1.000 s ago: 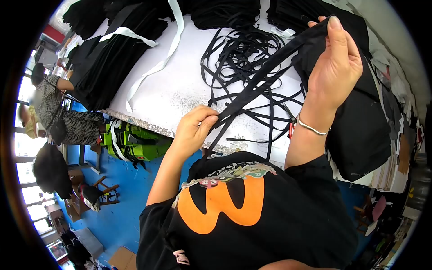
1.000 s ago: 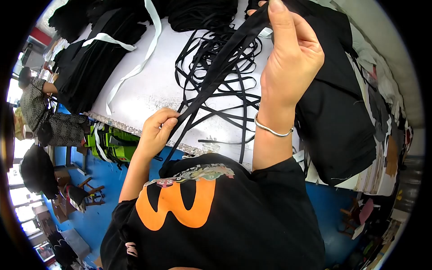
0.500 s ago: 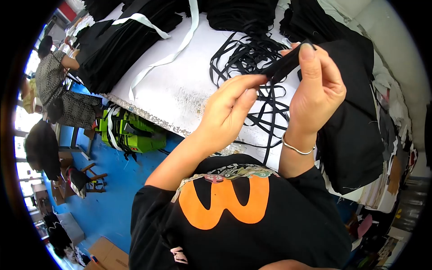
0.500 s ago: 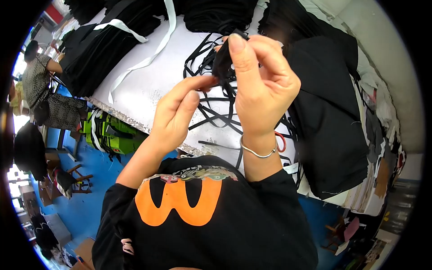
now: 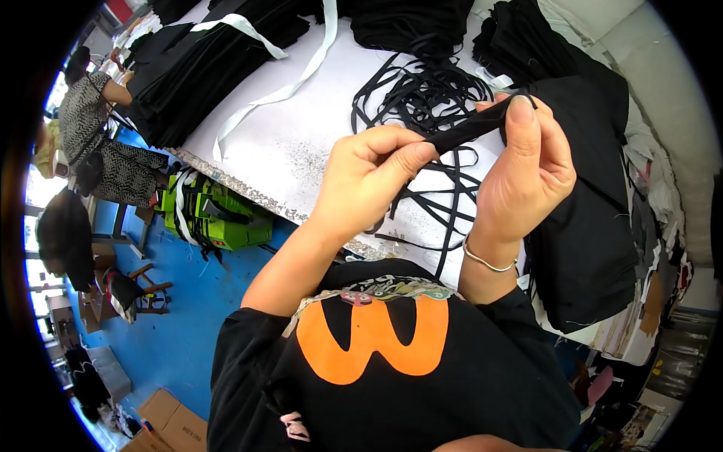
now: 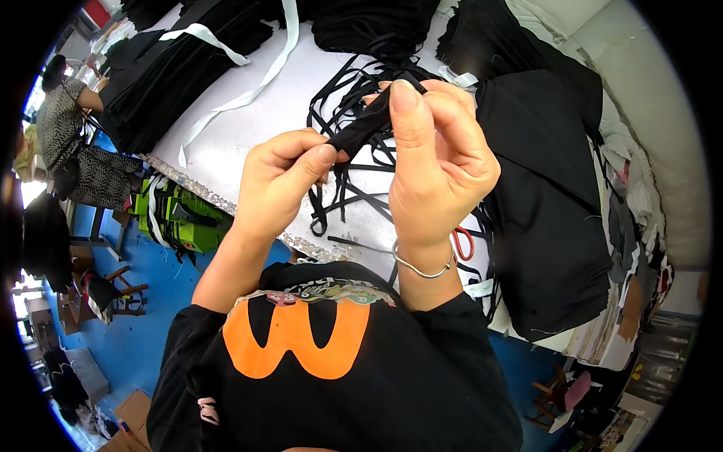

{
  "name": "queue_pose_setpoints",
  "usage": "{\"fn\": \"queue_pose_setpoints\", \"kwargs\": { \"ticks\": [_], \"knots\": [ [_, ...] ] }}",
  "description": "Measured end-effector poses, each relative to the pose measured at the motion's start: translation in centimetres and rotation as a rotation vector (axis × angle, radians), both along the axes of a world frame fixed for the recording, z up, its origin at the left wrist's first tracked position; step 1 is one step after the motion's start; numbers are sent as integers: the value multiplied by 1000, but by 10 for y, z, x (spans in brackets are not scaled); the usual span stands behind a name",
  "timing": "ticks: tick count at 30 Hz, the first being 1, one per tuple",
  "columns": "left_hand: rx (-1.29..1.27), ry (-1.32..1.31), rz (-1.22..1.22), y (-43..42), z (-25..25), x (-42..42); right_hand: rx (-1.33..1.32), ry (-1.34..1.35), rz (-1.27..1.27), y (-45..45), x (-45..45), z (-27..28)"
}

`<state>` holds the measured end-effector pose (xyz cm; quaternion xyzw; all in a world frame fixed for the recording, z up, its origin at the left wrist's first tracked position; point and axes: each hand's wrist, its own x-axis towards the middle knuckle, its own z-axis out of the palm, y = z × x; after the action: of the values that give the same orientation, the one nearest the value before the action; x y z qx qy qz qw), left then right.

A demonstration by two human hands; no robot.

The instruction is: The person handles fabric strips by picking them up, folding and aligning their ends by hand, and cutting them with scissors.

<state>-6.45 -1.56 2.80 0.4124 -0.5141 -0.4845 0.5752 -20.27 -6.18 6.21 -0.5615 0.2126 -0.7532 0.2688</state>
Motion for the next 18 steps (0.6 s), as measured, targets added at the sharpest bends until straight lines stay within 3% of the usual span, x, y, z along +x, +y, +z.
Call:
{"fn": "queue_pose_setpoints", "kwargs": {
  "ticks": [2, 4, 5, 8, 12, 15, 18],
  "knots": [
    [99, 16, -29, -6, -6, 5, 72, -57, 140, 6, 3, 2],
    [-187, -383, -34, -10, -9, 9, 85, -41, 140, 7, 4, 0],
    [-188, -383, -33, -11, -11, 9, 98, -25, 134, 8, 5, 0],
    [-248, 0, 27, -11, -5, 7, 84, 52, 105, 7, 6, -1],
    [-376, -41, 32, -4, 15, -4, 7, 164, 36, 7, 11, -3],
    [-277, -4, 80, 0, 19, -6, -61, 200, 1, 3, 14, -4],
    [-337, -66, 132, 0, 19, -7, -91, 312, -96, 3, 14, -4]
  ]
}}
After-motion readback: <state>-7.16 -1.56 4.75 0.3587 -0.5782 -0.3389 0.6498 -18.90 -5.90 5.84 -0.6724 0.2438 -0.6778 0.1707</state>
